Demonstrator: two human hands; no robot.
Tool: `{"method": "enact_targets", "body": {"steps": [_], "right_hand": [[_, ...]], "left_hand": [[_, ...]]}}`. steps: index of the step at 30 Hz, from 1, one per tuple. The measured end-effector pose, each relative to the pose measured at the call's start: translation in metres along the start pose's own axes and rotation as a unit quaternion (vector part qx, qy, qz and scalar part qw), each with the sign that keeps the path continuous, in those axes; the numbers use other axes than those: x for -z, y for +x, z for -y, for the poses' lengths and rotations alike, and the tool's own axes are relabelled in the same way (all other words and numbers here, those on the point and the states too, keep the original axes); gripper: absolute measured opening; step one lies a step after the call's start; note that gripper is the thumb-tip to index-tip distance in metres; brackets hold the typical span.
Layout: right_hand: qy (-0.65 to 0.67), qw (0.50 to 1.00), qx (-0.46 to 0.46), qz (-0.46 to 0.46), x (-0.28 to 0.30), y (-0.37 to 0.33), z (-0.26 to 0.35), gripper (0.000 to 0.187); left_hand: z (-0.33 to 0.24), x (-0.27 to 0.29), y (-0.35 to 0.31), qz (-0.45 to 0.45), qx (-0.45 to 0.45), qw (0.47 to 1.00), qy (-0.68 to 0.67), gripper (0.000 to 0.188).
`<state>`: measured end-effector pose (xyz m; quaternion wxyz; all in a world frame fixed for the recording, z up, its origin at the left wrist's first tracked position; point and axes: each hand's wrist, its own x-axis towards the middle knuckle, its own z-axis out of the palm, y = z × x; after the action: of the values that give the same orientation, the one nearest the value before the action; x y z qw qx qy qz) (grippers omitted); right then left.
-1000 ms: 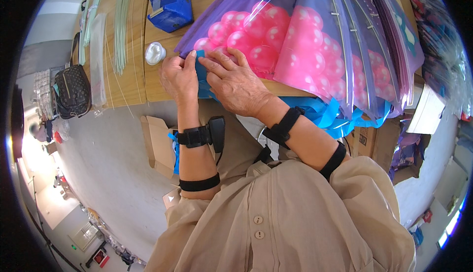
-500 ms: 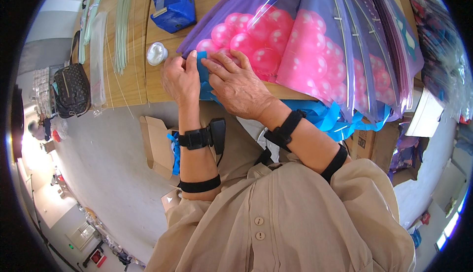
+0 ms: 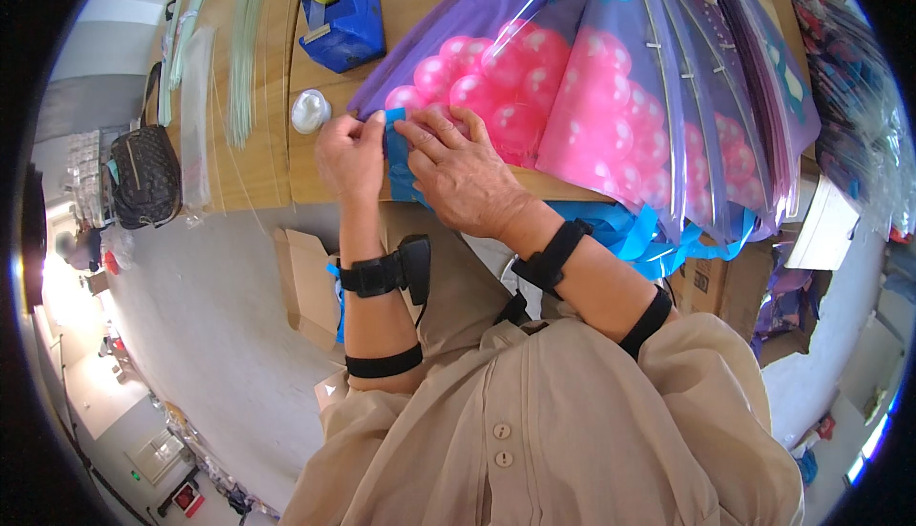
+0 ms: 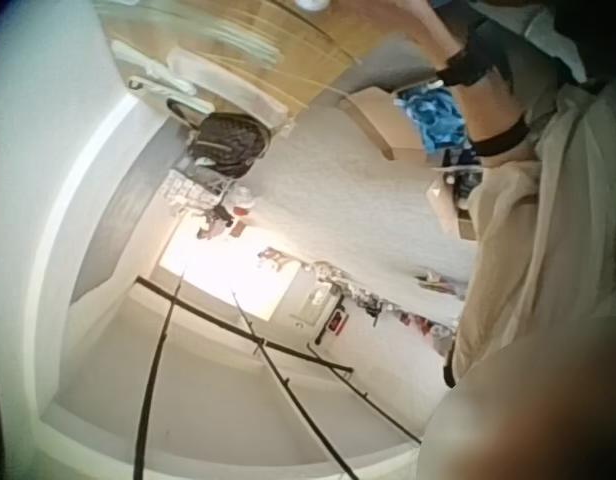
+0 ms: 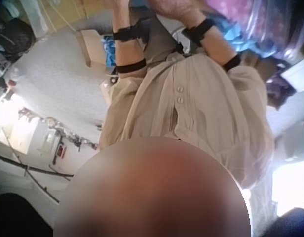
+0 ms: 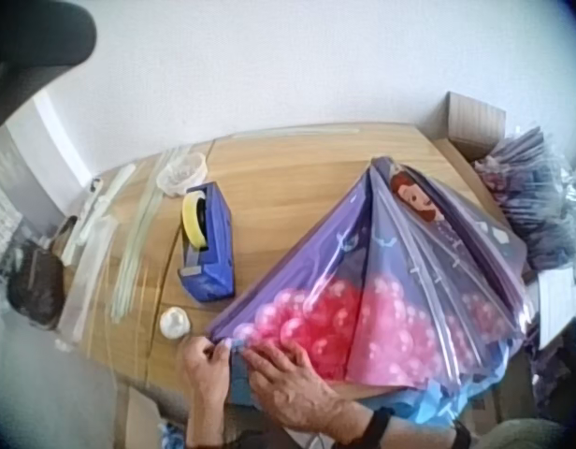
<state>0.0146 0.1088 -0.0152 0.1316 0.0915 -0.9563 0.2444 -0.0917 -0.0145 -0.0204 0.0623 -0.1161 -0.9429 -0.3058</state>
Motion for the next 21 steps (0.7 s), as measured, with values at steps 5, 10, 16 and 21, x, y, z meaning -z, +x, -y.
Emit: {"method": "enact_targets", "body": {"steps": [5,10,16,21], "right_hand": [[0.021,1.0,-0.006,-0.004,0.001,-0.001,-0.001,0.025],[0.03,0.999,-0.014,0.009,0.001,-0.004,0.0,0.023],[0.031,0.999,-0.011,0.005,0.001,-0.003,0.001,0.022],[0.035,0.999,-0.019,0.007,0.001,-0.004,-0.003,0.02]], "left_hand": [[-0.007,0.026,0.028,-0.079,0.023,0.987,-0.139,0.017],[-0.022,0.039,0.082,-0.125,0.003,0.962,-0.244,0.019],[-0.047,0.052,0.115,0.054,0.185,0.934,-0.302,0.012],[-0.053,0.043,0.112,0.057,0.202,0.876,-0.435,0.012]]}}
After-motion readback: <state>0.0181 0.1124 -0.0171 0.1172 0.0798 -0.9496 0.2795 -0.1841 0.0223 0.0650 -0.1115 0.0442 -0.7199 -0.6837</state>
